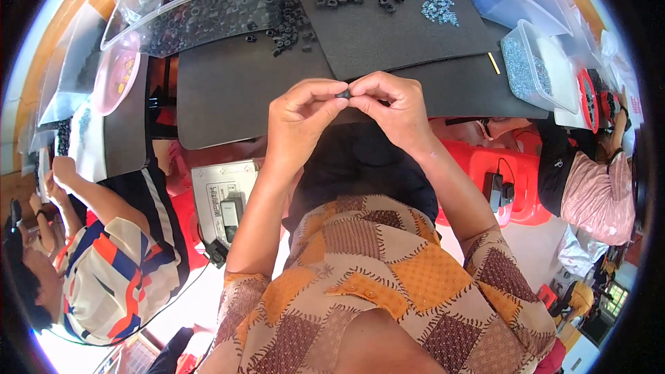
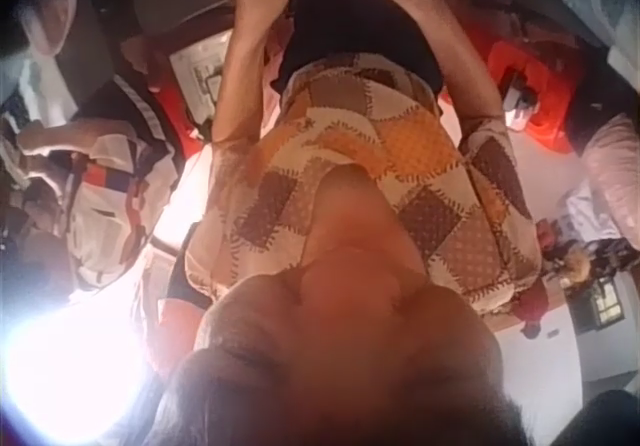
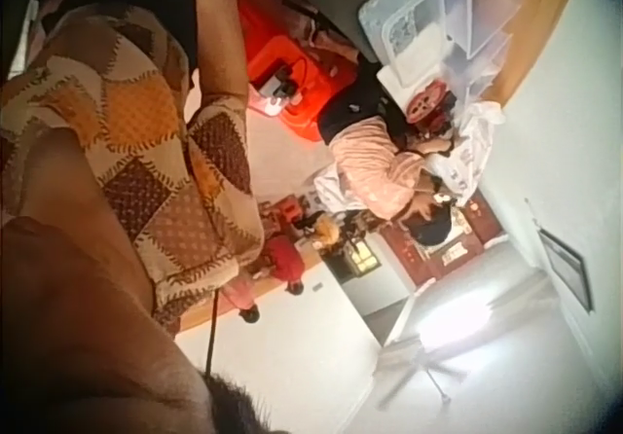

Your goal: The person assembles small components by inserting small pieces into black rubber grommets by hand.

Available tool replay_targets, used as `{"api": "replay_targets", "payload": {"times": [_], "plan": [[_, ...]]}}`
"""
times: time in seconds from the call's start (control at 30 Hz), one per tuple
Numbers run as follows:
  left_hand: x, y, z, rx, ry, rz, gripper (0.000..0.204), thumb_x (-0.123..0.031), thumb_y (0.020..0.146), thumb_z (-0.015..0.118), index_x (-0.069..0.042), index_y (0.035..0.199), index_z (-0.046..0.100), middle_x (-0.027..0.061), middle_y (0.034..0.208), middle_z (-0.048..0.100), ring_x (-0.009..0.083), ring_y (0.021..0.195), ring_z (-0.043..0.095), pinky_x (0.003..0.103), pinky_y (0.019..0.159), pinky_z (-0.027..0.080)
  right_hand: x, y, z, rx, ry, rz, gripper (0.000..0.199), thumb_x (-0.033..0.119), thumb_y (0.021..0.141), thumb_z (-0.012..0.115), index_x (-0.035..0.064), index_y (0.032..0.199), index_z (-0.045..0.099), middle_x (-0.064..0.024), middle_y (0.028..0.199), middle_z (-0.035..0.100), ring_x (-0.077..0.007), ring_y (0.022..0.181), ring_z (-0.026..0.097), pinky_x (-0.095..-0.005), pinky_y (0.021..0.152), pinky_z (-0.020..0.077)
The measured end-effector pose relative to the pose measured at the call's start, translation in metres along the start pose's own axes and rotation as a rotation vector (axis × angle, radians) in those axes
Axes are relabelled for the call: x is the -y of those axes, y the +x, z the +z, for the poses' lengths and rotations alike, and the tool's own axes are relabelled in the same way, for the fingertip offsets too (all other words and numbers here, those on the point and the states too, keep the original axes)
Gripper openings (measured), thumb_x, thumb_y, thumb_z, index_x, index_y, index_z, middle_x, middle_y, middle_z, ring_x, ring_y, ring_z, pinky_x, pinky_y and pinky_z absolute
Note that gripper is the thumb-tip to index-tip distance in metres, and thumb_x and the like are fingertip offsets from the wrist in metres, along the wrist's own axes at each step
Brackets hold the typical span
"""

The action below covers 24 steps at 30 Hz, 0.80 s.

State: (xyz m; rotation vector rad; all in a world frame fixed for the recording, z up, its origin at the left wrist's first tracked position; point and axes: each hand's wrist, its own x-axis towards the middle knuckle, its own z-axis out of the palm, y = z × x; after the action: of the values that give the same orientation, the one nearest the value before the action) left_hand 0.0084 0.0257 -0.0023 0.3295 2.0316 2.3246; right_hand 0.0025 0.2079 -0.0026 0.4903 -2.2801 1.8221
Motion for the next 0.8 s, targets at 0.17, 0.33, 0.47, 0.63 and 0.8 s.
{"api": "replay_targets", "payload": {"times": [0.17,0.33,0.47,0.63,0.8], "plan": [[-0.001,0.003,0.0,0.005,0.13,0.012,0.021,0.007,0.086,0.069,0.0,0.106,0.073,0.007,0.104,0.07,0.0099,0.09,0.066,0.023,0.079,0.053,-0.002,0.005,-0.001,-0.011,-0.174,-0.089,0.014,-0.003,0.077,0.076,0.0008,0.087,0.068,-0.0044,0.084,0.071,-0.0106,0.073,0.063,-0.026,0.066,0.0518],[-0.01,0.007,0.011,0.055,0.357,-0.033,0.021,0.006,0.083,0.07,-0.001,0.104,0.073,0.0082,0.094,0.071,0.0099,0.083,0.067,0.024,0.074,0.054,0.004,0.0,-0.006,-0.04,-0.277,-0.032,0.018,0.002,0.072,0.079,0.0039,0.085,0.067,-0.004,0.077,0.064,-0.0193,0.076,0.062,-0.0314,0.066,0.0492],[-0.01,0.007,0.014,0.041,0.575,0.088,0.019,0.003,0.081,0.072,-0.001,0.1,0.071,0.0091,0.087,0.072,0.0117,0.077,0.066,0.027,0.071,0.054,-0.006,-0.002,-0.006,-0.051,-0.394,-0.194,0.021,0.007,0.07,0.079,0.0071,0.085,0.064,-0.0076,0.083,0.066,-0.0306,0.084,0.06,-0.0414,0.075,0.0483],[-0.002,0.007,0.015,0.089,0.584,0.142,0.014,0.006,0.082,0.071,0.002,0.096,0.07,0.0108,0.095,0.073,0.0144,0.083,0.068,0.027,0.071,0.056,0.001,-0.009,-0.009,-0.021,-0.296,0.006,0.024,0.005,0.074,0.075,0.0068,0.092,0.06,-0.0078,0.079,0.067,-0.0298,0.079,0.065,-0.0419,0.069,0.0518],[-0.006,0.007,0.025,0.122,0.597,0.171,0.015,0.009,0.085,0.068,0.004,0.099,0.069,0.0091,0.099,0.07,0.0118,0.085,0.065,0.025,0.073,0.054,0.011,-0.013,-0.015,-0.034,-0.375,0.009,0.019,0.006,0.082,0.067,0.0063,0.099,0.059,-0.0114,0.078,0.07,-0.0342,0.074,0.069,-0.0448,0.064,0.0524]]}}
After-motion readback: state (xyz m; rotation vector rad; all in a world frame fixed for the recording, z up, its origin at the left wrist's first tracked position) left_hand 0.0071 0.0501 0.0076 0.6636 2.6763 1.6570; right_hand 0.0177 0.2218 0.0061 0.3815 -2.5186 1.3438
